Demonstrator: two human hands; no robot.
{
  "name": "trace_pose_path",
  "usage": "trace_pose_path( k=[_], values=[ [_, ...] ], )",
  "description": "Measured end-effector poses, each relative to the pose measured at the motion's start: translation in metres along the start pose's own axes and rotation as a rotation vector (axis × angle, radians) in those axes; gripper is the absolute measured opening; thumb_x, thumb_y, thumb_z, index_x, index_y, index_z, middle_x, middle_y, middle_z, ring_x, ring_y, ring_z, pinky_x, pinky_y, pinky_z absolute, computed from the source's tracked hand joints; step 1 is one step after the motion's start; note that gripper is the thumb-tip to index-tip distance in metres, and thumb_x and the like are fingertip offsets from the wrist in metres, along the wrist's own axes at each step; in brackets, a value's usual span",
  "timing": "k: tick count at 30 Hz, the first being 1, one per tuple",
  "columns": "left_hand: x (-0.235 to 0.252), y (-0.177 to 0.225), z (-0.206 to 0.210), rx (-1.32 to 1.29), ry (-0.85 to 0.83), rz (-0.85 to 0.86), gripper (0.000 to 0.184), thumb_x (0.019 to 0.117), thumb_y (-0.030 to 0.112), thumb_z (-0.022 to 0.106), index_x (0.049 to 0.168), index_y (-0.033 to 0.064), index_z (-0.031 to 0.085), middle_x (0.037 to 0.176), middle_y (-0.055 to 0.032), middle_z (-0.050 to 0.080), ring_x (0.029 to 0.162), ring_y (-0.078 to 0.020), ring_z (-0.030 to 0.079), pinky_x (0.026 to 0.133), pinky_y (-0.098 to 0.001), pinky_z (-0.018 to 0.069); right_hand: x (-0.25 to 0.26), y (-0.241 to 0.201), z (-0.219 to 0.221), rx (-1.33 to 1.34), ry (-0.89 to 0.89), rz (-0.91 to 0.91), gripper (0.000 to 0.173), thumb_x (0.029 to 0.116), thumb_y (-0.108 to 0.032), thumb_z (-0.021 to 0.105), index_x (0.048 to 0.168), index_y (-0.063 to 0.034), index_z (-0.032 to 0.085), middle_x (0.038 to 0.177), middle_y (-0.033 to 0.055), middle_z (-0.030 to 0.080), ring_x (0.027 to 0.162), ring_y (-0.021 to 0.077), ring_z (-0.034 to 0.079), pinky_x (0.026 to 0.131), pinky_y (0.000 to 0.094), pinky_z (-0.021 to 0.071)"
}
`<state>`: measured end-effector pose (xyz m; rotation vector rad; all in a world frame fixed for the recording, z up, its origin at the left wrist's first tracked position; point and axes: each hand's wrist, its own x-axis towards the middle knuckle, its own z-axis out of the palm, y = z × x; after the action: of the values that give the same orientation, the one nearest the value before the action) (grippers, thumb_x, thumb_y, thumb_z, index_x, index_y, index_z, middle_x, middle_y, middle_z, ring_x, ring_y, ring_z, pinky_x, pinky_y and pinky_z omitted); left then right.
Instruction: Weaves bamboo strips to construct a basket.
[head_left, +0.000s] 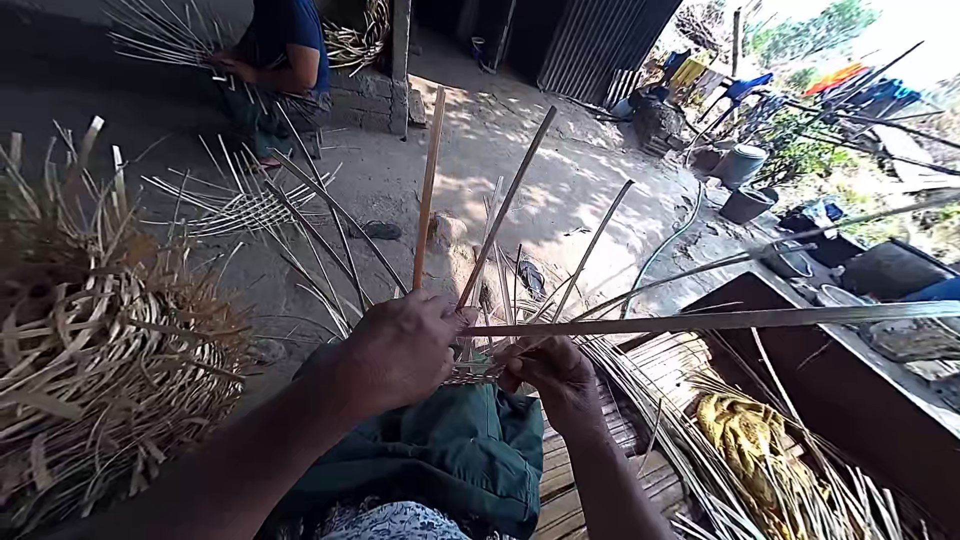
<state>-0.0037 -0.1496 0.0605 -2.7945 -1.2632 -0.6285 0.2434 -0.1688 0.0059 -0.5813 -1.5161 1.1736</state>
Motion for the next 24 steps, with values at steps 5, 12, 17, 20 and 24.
trace_pose_path(
  k=[5,12,17,20,24],
  values=[
    [-0.005,0.0,-0.001,0.023,0.029,-0.057,0.035,0.0896,0.017,0.071,0.124,0.0078,0.072,0.097,-0.0179,0.07,0.088,-0.038,0.07,0.066,-0.0509,0.0589,0.0,0.002,0.001,-0.025,-0.02,-0.032,0.014,0.0993,-0.006,0.065,0.111,-0.0106,0.071,0.105,0.006,0.076,0.08,0.0129,0.075,0.071,0.0278,0.0641],
    [-0.003,-0.033,0.003,-0.316,-0.058,0.166,0.028,0.0977,0.025,0.063,0.122,0.028,0.077,0.09,-0.0016,0.069,0.083,-0.0175,0.065,0.071,-0.0382,0.0549,0.001,0.006,-0.004,0.12,-0.03,0.092,0.009,0.0987,-0.009,0.067,0.108,-0.0087,0.069,0.097,0.0079,0.076,0.074,0.0158,0.074,0.065,0.0306,0.0638],
    [0.0,-0.018,0.02,-0.323,0.064,0.291,0.027,0.101,0.024,0.058,0.119,0.0276,0.077,0.084,-0.0047,0.067,0.078,-0.0206,0.064,0.066,-0.0374,0.0537,0.021,-0.021,0.0,-0.035,0.032,0.58,0.014,0.0937,0.002,0.064,0.108,0.0003,0.065,0.078,0.0044,0.072,0.057,0.0098,0.067,0.05,0.0241,0.0571],
    [0.005,-0.01,0.023,-0.301,0.092,0.237,0.027,0.1001,0.021,0.061,0.122,0.0244,0.077,0.081,-0.0049,0.065,0.076,-0.0222,0.063,0.065,-0.0389,0.0533,0.027,-0.029,0.005,-0.18,-0.008,0.635,0.01,0.0936,-0.001,0.065,0.102,-0.0003,0.071,0.073,0.0005,0.071,0.054,0.0062,0.064,0.049,0.0218,0.0547],
    [0.012,-0.008,0.028,-0.268,0.23,0.219,0.03,0.0953,0.017,0.066,0.123,0.0243,0.076,0.088,-0.0026,0.071,0.082,-0.0209,0.067,0.07,-0.0364,0.0566,0.024,-0.029,0.003,-0.189,-0.034,0.546,0.008,0.0901,-0.005,0.065,0.096,-0.0057,0.071,0.072,-0.0029,0.068,0.059,0.0049,0.064,0.055,0.0213,0.0551]
  ],
)
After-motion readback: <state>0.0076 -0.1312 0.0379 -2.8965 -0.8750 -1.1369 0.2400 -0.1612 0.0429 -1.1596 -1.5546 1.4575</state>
